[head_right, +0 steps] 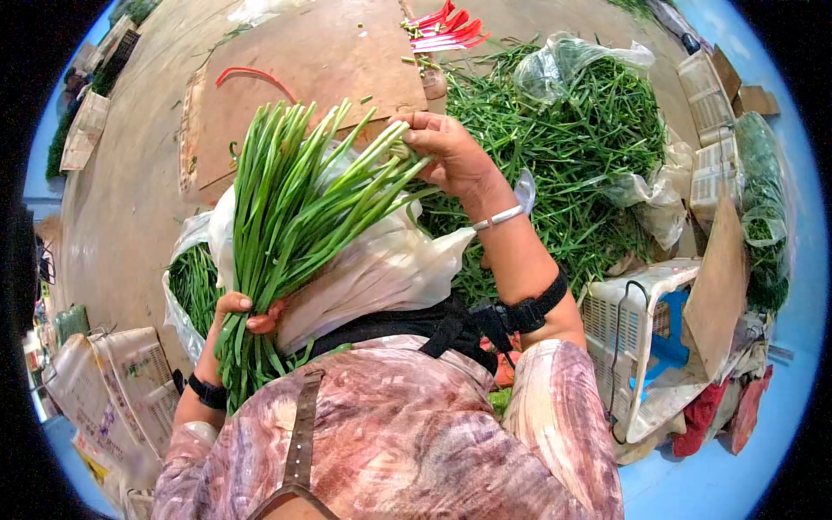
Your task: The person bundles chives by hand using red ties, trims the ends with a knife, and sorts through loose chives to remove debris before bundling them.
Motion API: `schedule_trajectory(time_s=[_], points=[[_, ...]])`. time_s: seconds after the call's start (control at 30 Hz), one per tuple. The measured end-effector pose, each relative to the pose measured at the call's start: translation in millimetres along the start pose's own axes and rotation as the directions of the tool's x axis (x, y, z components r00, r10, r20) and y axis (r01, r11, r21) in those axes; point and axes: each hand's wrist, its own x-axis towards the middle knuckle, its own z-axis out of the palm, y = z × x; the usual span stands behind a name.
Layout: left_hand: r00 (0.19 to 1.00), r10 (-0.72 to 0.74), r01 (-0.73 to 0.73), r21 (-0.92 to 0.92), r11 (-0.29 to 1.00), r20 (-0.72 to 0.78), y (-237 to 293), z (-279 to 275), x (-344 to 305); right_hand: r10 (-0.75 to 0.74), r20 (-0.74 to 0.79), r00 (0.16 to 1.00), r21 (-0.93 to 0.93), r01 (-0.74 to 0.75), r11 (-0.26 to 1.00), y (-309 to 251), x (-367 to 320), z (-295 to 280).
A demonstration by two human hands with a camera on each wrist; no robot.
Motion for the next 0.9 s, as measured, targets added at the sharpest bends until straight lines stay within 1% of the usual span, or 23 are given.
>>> schedule_trajectory(time_s=[0.03,0.1,0.13,0.17,0.23,0.27,0.3,0.33,0.37,0.4,0.43,0.47,0.5,0.53,0.57,0.6,0.63,0.67,0.7,0.77,0.83,0.87,0.9], points=[[1.000,-0.008,0.008,0.009,1.000,-0.003,0,-2,0,-0.001,-0.002,1.000,0.000,0.001,1.000,-3,-2,-1],[1.000,-0.018,0.017,0.032,0.999,0.003,0,-9,1,-0.030,0.090,0.996,-0.015,0.032,0.999,-9,-9,-5],[1.000,-0.025,0.025,0.053,0.998,0.007,0,-9,1,-0.041,0.074,0.996,-0.050,0.045,0.998,-12,-14,-6],[1.000,-0.029,0.028,0.052,0.998,0.007,-1,-6,0,-0.081,0.038,0.996,-0.077,0.084,0.994,-15,-19,-9],[0.995,0.061,-0.055,0.077,0.995,-0.074,0,19,-1,-0.168,0.138,0.976,-0.074,0.180,0.981,-22,-26,-26],[0.995,0.060,-0.054,0.077,0.996,-0.074,0,6,-1,-0.224,0.105,0.969,-0.124,0.236,0.964,-32,-35,-33],[0.999,-0.026,0.027,0.054,0.998,-0.028,0,-17,-1,-0.254,0.144,0.956,-0.011,0.258,0.966,-42,-41,-42],[0.994,-0.111,0.110,0.035,0.993,0.020,0,-29,0,-0.311,0.089,0.946,-0.002,0.313,0.950,-53,-51,-55],[0.993,-0.114,0.113,0.035,0.993,0.021,0,-29,0,-0.367,0.031,0.930,0.004,0.367,0.930,-62,-64,-68],[0.995,-0.091,0.091,0.023,0.996,0.036,-1,-29,0,-0.350,-0.216,0.912,-0.360,0.259,0.896,-71,-78,-81],[0.997,-0.065,0.065,0.011,0.998,0.052,0,-28,0,-0.400,-0.433,0.808,-0.641,0.036,0.767,-74,-86,-89],[0.997,-0.061,0.060,0.013,0.998,0.056,0,-26,1,-0.420,-0.459,0.783,-0.871,-0.303,0.387,-69,-89,-96],[0.998,-0.038,0.036,0.035,0.999,0.052,1,-23,1,-0.345,-0.624,0.702,-0.681,-0.704,-0.202,-61,-88,-97],[0.999,-0.021,0.018,0.057,0.998,0.046,0,-20,2,-0.385,-0.502,0.775,-0.741,-0.614,-0.271,-43,-90,-91],[0.999,-0.021,0.018,0.058,0.998,0.046,0,-16,3,-0.378,-0.275,0.884,-0.928,-0.347,-0.135,-18,-88,-93],[0.999,-0.015,0.014,0.060,0.998,0.030,0,-13,2,-0.008,-0.417,0.909,-0.884,-0.403,0.238,-13,-78,-48],[1.000,-0.008,0.007,0.064,0.998,0.012,1,-8,1,0.014,-0.254,0.967,-0.841,-0.228,0.490,15,-75,-37],[1.000,0.002,-0.002,0.070,0.998,0.007,2,-2,1,-0.001,-0.201,0.980,-0.762,-0.156,0.629,32,-68,-13],[1.000,0.010,-0.008,0.116,0.993,-0.019,3,4,2,0.066,-0.195,0.979,-0.730,-0.190,0.657,37,-62,-2],[0.998,0.033,-0.023,0.160,0.987,-0.059,6,4,-2,-0.001,-0.072,0.997,-0.700,-0.050,0.712,50,-53,-13],[0.998,-0.012,0.026,0.264,0.964,-0.057,5,-9,-3,-0.064,-0.143,0.988,-0.815,-0.081,0.574,26,-57,3],[0.998,-0.017,0.033,0.306,0.951,-0.055,6,-10,-1,-0.122,-0.059,0.991,-0.879,0.006,0.478,22,-59,-11],[0.998,0.003,0.014,0.298,0.955,-0.057,4,-7,0,-0.069,-0.079,0.994,-0.936,-0.051,0.347,7,-63,-16]])
